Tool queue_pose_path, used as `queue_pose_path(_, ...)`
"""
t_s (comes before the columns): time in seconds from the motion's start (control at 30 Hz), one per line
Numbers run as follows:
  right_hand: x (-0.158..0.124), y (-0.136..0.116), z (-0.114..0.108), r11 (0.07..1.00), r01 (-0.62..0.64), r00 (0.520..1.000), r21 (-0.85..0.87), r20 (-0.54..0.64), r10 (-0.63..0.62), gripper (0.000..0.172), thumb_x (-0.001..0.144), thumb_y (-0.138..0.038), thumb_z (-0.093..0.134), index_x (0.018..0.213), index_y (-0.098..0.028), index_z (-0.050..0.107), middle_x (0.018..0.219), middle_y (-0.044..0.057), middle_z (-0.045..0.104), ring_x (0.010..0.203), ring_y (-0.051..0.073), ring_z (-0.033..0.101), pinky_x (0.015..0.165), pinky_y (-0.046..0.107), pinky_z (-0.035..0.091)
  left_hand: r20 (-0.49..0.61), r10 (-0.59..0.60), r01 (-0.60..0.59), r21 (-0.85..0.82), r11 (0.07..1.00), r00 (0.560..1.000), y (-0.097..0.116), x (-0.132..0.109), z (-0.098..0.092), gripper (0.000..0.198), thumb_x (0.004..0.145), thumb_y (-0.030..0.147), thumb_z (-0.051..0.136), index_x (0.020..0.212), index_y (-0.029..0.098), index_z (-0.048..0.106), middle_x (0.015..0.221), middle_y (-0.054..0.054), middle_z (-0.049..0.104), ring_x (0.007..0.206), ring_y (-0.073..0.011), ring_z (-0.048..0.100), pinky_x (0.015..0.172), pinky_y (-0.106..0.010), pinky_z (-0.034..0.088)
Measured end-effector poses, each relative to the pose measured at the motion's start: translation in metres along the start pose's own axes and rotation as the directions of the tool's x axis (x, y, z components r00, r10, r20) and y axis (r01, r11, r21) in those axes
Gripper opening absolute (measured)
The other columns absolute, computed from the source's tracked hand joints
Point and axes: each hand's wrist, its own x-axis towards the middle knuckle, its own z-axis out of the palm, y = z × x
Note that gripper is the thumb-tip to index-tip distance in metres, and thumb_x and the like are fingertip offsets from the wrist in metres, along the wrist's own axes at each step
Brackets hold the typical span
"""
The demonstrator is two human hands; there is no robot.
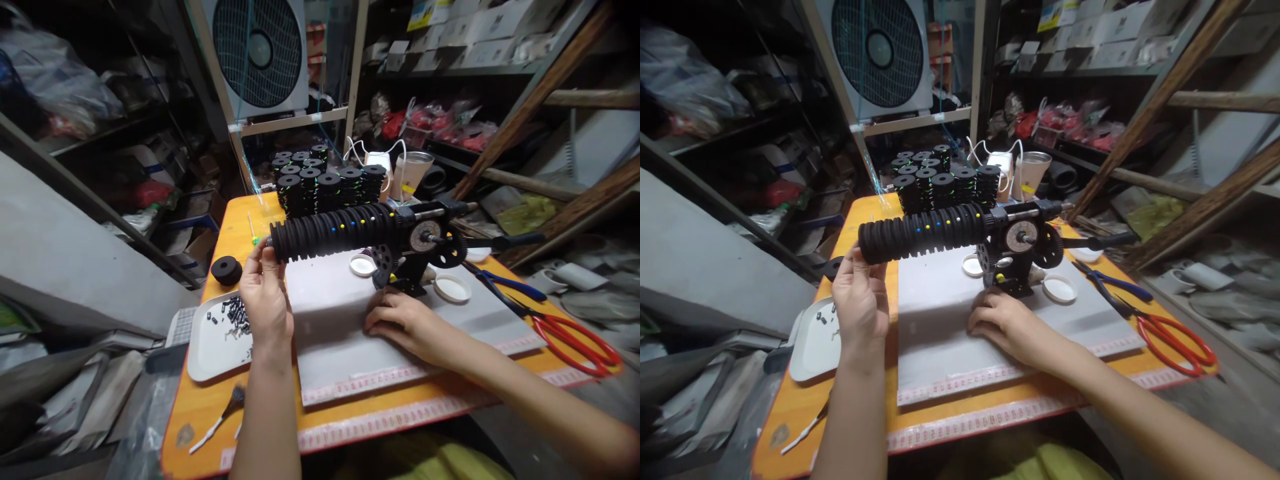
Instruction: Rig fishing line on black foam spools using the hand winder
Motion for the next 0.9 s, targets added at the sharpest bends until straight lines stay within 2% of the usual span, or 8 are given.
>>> queue_pose_path(0.1,0.015,-0.027,-0.019,0.994,0.098,0.992,0.04,-0.086,-0.094,0.011,0.094,-0.015,0.051,0.094,-0.017,0.062,0.09,0.005,0.065,0.083,0.013,0.062,0.073,0.026,0.051,-0.008,-0.012,0.011,-0.018,1.0,1.0,0.001,0.0,0.001,0.033,0.072,0.042,0.079,0.095,0.02,0.074,0.094,-0.003,0.077,0.09,-0.0126,0.07,0.084,-0.021,0.053)
queue_pose_path(0.17,0.033,-0.05,-0.037,0.977,0.214,0.95,0.016,-0.237,-0.204,0.012,0.091,-0.009,0.053,0.097,-0.018,0.059,0.09,0.005,0.065,0.085,0.014,0.063,0.075,0.026,0.051,-0.008,-0.014,0.014,-0.023,1.0,1.0,0.002,0.0,0.002,0.033,0.071,0.043,0.079,0.094,0.02,0.074,0.09,-0.003,0.077,0.087,-0.0125,0.07,0.083,-0.021,0.053)
queue_pose_path(0.23,0.055,-0.069,-0.055,0.96,0.253,0.886,-0.12,-0.371,-0.279,0.014,0.088,-0.008,0.057,0.096,-0.019,0.059,0.09,0.003,0.068,0.085,0.014,0.065,0.076,0.026,0.052,-0.01,-0.016,0.016,-0.025,1.0,1.0,0.002,0.0,0.002,0.034,0.071,0.044,0.079,0.094,0.019,0.074,0.089,-0.003,0.077,0.086,-0.0125,0.07,0.083,-0.021,0.053)
queue_pose_path(0.3,0.076,-0.082,-0.067,0.917,0.216,0.781,-0.336,-0.503,-0.369,0.016,0.086,-0.009,0.061,0.098,-0.019,0.058,0.088,0.002,0.069,0.078,0.013,0.066,0.073,0.024,0.053,-0.015,-0.018,0.018,-0.024,1.0,1.0,0.002,-0.001,0.001,0.034,0.071,0.044,0.079,0.095,0.02,0.074,0.09,-0.003,0.077,0.087,-0.0126,0.07,0.084,-0.021,0.053)
queue_pose_path(0.37,0.092,-0.087,-0.072,0.848,0.185,0.711,-0.497,-0.528,-0.465,0.017,0.087,-0.01,0.061,0.1,-0.019,0.056,0.087,0.001,0.07,0.075,0.012,0.067,0.07,0.024,0.054,-0.019,-0.021,0.021,-0.022,1.0,1.0,0.001,-0.001,0.001,0.034,0.071,0.043,0.079,0.096,0.02,0.073,0.093,-0.002,0.077,0.089,-0.0127,0.07,0.085,-0.022,0.053)
queue_pose_path(0.53,0.108,-0.081,-0.068,0.78,0.216,0.736,-0.588,-0.427,-0.526,0.016,0.09,-0.006,0.052,0.101,-0.019,0.051,0.088,0.002,0.07,0.074,0.013,0.068,0.063,0.024,0.055,-0.015,-0.027,0.027,-0.018,0.999,1.0,0.0,-0.001,0.0,0.028,0.074,0.04,0.077,0.095,0.021,0.074,0.096,-0.002,0.076,0.09,-0.0122,0.07,0.088,-0.023,0.052)
queue_pose_path(0.73,0.107,-0.081,-0.067,0.82,0.182,0.737,-0.543,-0.476,-0.479,0.011,0.092,-0.011,0.052,0.097,-0.02,0.049,0.081,0.0,0.069,0.068,0.013,0.068,0.057,0.024,0.053,-0.017,-0.018,0.018,0.014,1.0,1.0,0.001,0.0,0.0,0.029,0.074,0.042,0.077,0.095,0.021,0.074,0.097,-0.003,0.075,0.094,-0.0136,0.069,0.091,-0.024,0.05)
queue_pose_path(0.9,0.108,-0.082,-0.068,0.798,0.187,0.746,-0.573,-0.446,-0.495,0.009,0.091,-0.011,0.053,0.094,-0.018,0.05,0.079,0.002,0.069,0.067,0.014,0.067,0.057,0.025,0.05,-0.018,-0.032,0.032,0.008,0.999,0.999,0.001,0.001,-0.001,0.031,0.073,0.042,0.078,0.095,0.021,0.073,0.097,-0.002,0.075,0.094,-0.0137,0.069,0.092,-0.025,0.049)
